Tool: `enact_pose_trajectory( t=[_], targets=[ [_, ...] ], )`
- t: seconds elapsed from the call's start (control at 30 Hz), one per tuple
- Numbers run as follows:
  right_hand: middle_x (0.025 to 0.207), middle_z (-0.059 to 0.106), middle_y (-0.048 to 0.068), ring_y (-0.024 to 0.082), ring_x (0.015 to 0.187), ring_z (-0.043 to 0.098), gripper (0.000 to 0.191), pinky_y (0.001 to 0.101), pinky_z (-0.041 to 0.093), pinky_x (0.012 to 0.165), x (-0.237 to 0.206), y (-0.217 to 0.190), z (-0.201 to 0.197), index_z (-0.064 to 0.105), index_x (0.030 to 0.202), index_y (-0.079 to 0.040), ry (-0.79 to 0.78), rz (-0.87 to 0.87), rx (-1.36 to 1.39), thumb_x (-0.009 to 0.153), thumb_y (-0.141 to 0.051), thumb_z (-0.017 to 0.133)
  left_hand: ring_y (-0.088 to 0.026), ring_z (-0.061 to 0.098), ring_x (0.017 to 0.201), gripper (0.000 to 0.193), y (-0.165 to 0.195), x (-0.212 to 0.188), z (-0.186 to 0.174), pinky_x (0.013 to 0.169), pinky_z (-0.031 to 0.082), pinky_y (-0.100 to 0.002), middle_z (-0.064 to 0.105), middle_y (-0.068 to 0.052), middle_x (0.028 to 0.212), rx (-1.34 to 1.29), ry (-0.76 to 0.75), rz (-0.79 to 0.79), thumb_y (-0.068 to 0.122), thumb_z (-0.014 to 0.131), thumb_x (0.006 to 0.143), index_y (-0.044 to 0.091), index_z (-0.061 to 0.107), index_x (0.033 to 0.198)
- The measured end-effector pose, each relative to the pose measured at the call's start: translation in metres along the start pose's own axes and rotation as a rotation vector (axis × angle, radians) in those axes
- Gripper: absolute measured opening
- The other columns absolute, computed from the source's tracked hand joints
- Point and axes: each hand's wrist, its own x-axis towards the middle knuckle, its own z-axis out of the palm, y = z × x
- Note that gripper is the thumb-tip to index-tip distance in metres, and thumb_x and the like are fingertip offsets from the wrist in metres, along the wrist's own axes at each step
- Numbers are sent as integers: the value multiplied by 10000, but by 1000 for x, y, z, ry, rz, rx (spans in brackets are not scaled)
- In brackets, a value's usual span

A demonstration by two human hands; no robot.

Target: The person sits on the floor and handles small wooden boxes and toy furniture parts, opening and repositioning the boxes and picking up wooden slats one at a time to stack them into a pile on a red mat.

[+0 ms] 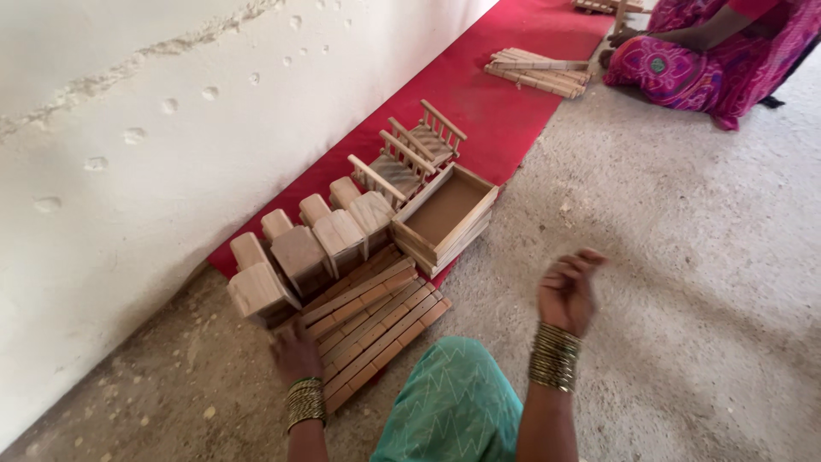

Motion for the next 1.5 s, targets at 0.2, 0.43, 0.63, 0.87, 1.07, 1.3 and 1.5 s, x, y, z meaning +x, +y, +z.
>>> enact_pose_trajectory(
  t=[0.2,0.43,0.63,0.87,1.07,1.3,1.5],
  targets=[
    [1164,713,58,154,894,688,283,208,584,718,-29,-33,74,755,1109,-97,-218,-72,91,1049,124,589,-332,565,1250,393,-9,-13,21,1016,522,-411,575,-155,1337,99,247,35,215,629,964,67,537,1317],
    [1178,706,95,165,916,694,257,206,619,791,-48,-47,101,760,1074,-61,-282,-95,156,1087,116,574,-275,612,1079,203,-17,-35,21,992,536,-418,598,-120,1169,-12,336,160,226,535,1059,61,592,1163],
    [1164,680,124,177,936,664,225,230,615,835,-49,-37,111,726,1020,-13,-208,-57,309,1075,133,564,-264,623,922,284,-46,-66,5,877,562,-402,613,-167,1046,-201,181,-9,248,444,1126,12,601,1124],
    [1202,659,115,160,903,629,307,253,546,725,-51,23,89,648,1221,-27,-299,189,-19,952,111,591,-347,608,862,333,-84,-123,-3,745,510,-479,597,-225,1006,-799,493,-139,144,692,931,-58,575,1170],
    [1020,695,92,143,844,647,148,254,557,747,-75,121,39,678,1142,-4,-86,280,-456,1033,-52,589,-261,682,1065,285,-100,-163,-1,1009,519,-411,717,-148,1094,-1331,527,-106,147,750,950,14,628,1171],
    [977,758,84,119,744,696,157,267,573,635,-147,197,-1,721,1046,-38,-113,547,-868,1036,-28,565,-187,658,1058,493,-124,-172,-16,903,549,-342,670,-103,1101,-1549,581,-23,174,741,905,24,519,1320],
    [971,763,78,120,753,692,151,292,611,656,-196,220,-47,763,1090,4,-190,758,-1151,1011,-9,635,-220,706,1004,318,-138,-196,-30,921,555,-327,719,-125,1034,-1398,586,-75,166,681,1044,-53,574,1248]
  ],
)
